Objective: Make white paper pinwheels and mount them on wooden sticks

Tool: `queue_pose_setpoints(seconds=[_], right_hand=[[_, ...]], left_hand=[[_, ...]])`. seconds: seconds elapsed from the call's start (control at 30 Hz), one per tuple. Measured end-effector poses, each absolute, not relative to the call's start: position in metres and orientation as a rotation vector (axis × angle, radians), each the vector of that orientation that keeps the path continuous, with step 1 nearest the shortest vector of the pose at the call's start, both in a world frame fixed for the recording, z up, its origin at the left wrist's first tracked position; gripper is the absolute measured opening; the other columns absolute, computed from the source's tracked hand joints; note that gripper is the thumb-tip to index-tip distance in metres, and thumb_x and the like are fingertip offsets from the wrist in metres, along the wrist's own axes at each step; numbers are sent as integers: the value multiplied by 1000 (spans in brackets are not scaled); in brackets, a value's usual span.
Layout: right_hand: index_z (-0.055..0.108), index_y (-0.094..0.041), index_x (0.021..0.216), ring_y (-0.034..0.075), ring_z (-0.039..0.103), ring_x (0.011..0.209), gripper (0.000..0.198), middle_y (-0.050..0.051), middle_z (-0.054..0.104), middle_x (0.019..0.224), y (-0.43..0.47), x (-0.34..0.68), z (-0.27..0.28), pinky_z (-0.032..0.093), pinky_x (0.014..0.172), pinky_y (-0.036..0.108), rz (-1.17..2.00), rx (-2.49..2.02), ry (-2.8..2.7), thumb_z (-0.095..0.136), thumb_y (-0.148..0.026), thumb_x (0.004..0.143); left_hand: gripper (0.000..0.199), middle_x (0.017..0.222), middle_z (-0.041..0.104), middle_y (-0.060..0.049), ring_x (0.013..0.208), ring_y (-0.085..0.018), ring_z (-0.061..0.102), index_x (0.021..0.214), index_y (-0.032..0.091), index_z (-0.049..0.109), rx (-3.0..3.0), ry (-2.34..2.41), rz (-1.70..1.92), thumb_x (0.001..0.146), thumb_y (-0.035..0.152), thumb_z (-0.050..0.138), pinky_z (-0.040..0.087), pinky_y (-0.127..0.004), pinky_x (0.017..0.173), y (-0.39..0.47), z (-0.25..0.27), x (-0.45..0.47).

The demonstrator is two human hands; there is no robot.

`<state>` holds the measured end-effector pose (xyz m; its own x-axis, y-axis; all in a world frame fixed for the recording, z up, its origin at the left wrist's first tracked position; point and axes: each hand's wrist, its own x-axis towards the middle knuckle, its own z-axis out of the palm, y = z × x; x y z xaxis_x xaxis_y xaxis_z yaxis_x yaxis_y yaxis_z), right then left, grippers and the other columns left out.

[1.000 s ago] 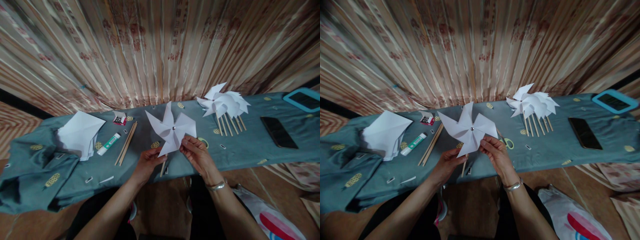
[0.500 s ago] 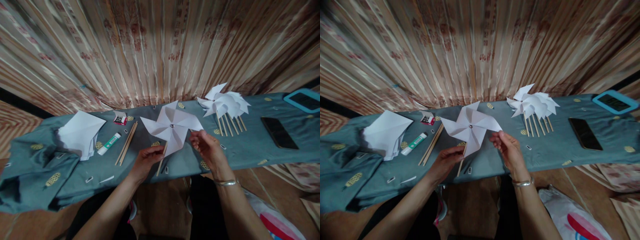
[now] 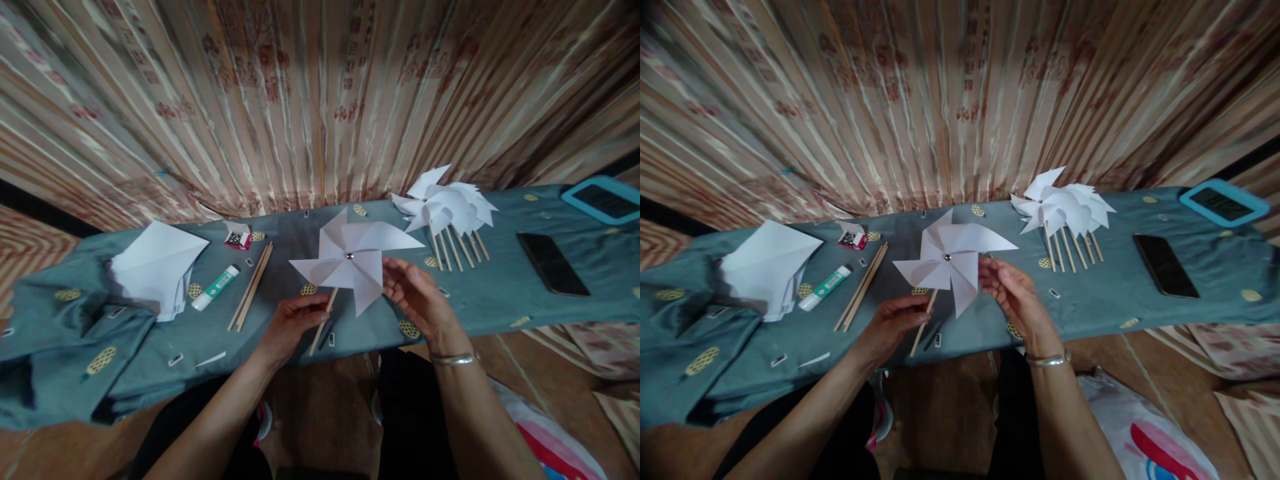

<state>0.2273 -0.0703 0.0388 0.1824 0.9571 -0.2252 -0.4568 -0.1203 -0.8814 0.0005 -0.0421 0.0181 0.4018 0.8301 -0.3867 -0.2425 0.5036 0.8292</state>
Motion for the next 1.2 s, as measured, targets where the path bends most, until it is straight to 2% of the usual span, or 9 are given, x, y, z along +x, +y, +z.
queue_pose_setpoints(seconds=[0.23, 0.43, 0.57, 0.63, 0.7, 0.8, 0.97, 1.1, 1.2], right_hand=[[77, -22, 73, 9, 59, 59, 31, -2, 72, 68, -72, 217, 40, 49, 59, 20, 1415, -1201, -739, 93, -36, 51], [77, -22, 70, 9, 58, 54, 30, -2, 71, 65, -69, 221, 41, 49, 50, 19, 1311, -1236, -662, 92, -40, 51], [77, -25, 81, 12, 68, 69, 29, 0, 77, 85, -65, 236, 32, 58, 64, 21, 1132, -1131, -469, 88, -42, 61], [75, -25, 85, 12, 70, 78, 27, 1, 77, 92, -64, 243, 26, 59, 72, 21, 1102, -1082, -406, 82, -46, 69], [75, -26, 85, 12, 71, 83, 23, 0, 78, 94, -64, 247, 21, 58, 74, 20, 1118, -1092, -381, 79, -46, 73], [75, -30, 84, 11, 70, 80, 15, -4, 78, 92, -67, 238, 17, 56, 70, 20, 1183, -1190, -445, 78, -42, 76], [78, -23, 75, 13, 62, 63, 23, 2, 76, 74, -73, 193, 17, 48, 56, 24, 1345, -1292, -751, 83, -43, 66], [78, -22, 77, 14, 62, 68, 24, 1, 75, 76, -79, 164, 18, 47, 65, 26, 1420, -1296, -969, 80, -44, 68], [76, -21, 79, 13, 61, 68, 27, 0, 73, 74, -81, 157, 16, 46, 65, 26, 1397, -1334, -1016, 80, -45, 68]], left_hand=[[33, 77, 75, -4, 72, -14, 63, 83, 19, 80, 778, 910, 794, 51, 21, 88, 48, -28, 77, -41, 18, 0], [29, 75, 74, -3, 71, -14, 61, 76, 20, 80, 796, 910, 793, 49, 24, 89, 46, -26, 72, -40, 19, 0], [27, 68, 71, -2, 68, -14, 60, 71, 17, 79, 829, 894, 773, 49, 28, 90, 46, -27, 72, -41, 21, 1], [28, 69, 71, -2, 69, -15, 61, 73, 17, 79, 826, 891, 766, 49, 29, 90, 46, -28, 73, -41, 22, 1], [30, 71, 72, -2, 72, -16, 62, 75, 18, 79, 814, 887, 773, 50, 29, 90, 47, -28, 75, -41, 24, 2], [30, 74, 73, -1, 73, -14, 62, 78, 18, 80, 783, 884, 814, 52, 28, 90, 46, -26, 75, -38, 26, 3], [29, 69, 70, 0, 67, -10, 59, 74, 17, 78, 651, 897, 900, 49, 24, 91, 46, -23, 69, -31, 29, 9], [28, 69, 70, 0, 68, -10, 59, 69, 16, 77, 592, 875, 966, 46, 23, 91, 46, -22, 67, -27, 28, 18], [27, 67, 68, 0, 66, -10, 57, 68, 16, 76, 586, 856, 980, 46, 23, 90, 45, -22, 65, -27, 27, 24]])
